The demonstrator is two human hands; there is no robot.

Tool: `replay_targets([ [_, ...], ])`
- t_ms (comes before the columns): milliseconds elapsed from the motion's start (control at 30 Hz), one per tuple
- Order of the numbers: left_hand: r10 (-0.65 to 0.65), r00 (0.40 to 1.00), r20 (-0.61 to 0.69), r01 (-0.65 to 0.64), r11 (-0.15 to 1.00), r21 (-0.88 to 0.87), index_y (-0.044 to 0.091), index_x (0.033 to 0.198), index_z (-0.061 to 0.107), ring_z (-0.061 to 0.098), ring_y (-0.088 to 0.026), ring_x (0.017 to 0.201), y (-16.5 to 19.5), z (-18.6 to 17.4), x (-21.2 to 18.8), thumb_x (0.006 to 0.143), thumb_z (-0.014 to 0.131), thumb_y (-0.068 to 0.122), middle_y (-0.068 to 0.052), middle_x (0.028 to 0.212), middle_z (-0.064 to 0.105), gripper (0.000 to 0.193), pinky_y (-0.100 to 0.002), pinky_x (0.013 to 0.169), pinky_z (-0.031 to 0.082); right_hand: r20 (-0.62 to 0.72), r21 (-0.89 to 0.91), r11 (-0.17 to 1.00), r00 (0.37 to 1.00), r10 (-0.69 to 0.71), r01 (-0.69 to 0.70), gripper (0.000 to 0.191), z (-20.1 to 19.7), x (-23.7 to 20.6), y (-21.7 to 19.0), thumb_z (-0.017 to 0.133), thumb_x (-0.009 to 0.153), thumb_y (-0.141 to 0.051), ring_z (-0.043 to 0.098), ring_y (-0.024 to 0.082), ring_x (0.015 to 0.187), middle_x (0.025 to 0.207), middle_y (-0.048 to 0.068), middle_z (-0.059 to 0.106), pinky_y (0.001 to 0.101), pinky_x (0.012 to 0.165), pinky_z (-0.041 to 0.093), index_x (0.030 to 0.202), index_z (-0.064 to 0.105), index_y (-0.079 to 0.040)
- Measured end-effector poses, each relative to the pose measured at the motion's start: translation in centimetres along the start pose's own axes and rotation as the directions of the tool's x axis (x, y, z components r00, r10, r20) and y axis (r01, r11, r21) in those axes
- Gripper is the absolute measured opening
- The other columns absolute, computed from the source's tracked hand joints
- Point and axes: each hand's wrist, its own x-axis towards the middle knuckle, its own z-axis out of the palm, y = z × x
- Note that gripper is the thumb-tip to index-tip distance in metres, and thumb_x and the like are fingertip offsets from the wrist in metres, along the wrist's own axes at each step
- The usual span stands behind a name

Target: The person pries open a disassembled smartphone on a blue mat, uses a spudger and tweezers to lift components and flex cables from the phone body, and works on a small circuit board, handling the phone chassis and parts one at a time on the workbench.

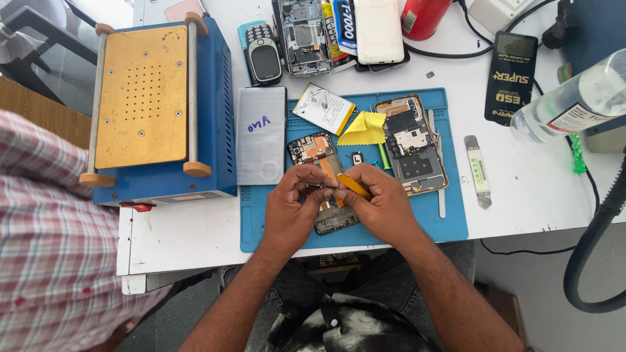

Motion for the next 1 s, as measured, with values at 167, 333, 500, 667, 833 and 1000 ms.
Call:
replay_targets([
  [167,0.025,1.000,-0.012,-0.025,1.000,-0.001,0.008,0.115,0.059,0.077,-0.013,0.103,-0.01,0.08,-0.16,0.096,0.069,0.001,-0.006,0.105,0.077,0.022,-0.026,0.081,0.065,0.010,-0.012,1.000,1.000,-0.018,0.018,0.016,-0.10,-0.01,0.14,0.075,0.093,-0.021,0.061,0.011,0.072,0.086,0.001,0.065,0.0282,0.062,0.050,0.100,0.069,-0.008],
  [333,0.024,1.000,-0.019,-0.026,0.996,-0.080,0.006,0.114,0.060,0.076,-0.014,0.103,-0.14,0.02,-0.16,0.096,0.071,0.000,-0.008,0.105,0.077,0.021,-0.027,0.082,0.065,-0.003,0.001,1.000,1.000,-0.018,0.018,0.015,0.02,-0.03,0.20,0.076,0.094,-0.020,0.059,0.010,0.071,0.085,0.001,0.065,0.0276,0.062,0.048,0.098,0.069,-0.008],
  [500,-0.001,1.000,-0.009,0.000,0.993,-0.115,0.007,0.116,0.059,0.076,-0.011,0.102,-0.31,-0.11,-0.12,0.096,0.069,0.001,-0.007,0.105,0.078,0.023,-0.024,0.079,0.065,-0.025,0.031,0.999,1.000,0.011,-0.010,0.015,0.19,-0.18,0.43,0.077,0.091,-0.020,0.058,0.008,0.069,0.086,-0.001,0.064,0.0266,0.059,0.047,0.096,0.069,-0.009],
  [667,-0.023,1.000,-0.013,0.022,0.995,-0.102,0.006,0.115,0.059,0.075,-0.011,0.096,-0.30,-0.01,-0.20,0.095,0.070,0.002,-0.008,0.105,0.078,0.023,-0.024,0.073,0.063,-0.018,-0.025,1.000,1.000,-0.011,0.011,0.014,0.12,-0.17,0.61,0.078,0.092,-0.019,0.056,0.008,0.067,0.083,0.000,0.063,0.0263,0.058,0.045,0.095,0.068,-0.009],
  [833,0.028,0.999,-0.017,-0.029,0.998,-0.060,0.006,0.115,0.059,0.075,-0.010,0.097,-0.13,-0.06,-0.25,0.096,0.072,0.002,-0.008,0.105,0.076,0.023,-0.024,0.077,0.064,-0.040,0.037,0.999,0.999,-0.037,0.038,0.013,0.15,-0.19,0.71,0.076,0.094,-0.018,0.057,0.006,0.070,0.086,0.000,0.063,0.0255,0.060,0.047,0.097,0.067,-0.009],
  [1000,0.012,1.000,-0.013,-0.013,0.997,-0.071,0.007,0.113,0.060,0.075,-0.011,0.098,-0.14,0.03,-0.29,0.095,0.072,0.003,-0.008,0.105,0.077,0.022,-0.025,0.079,0.064,-0.016,0.021,0.999,0.999,0.029,-0.028,0.014,0.16,-0.24,0.93,0.076,0.094,-0.019,0.058,0.006,0.068,0.085,-0.001,0.063,0.0248,0.058,0.048,0.097,0.068,-0.009],
])
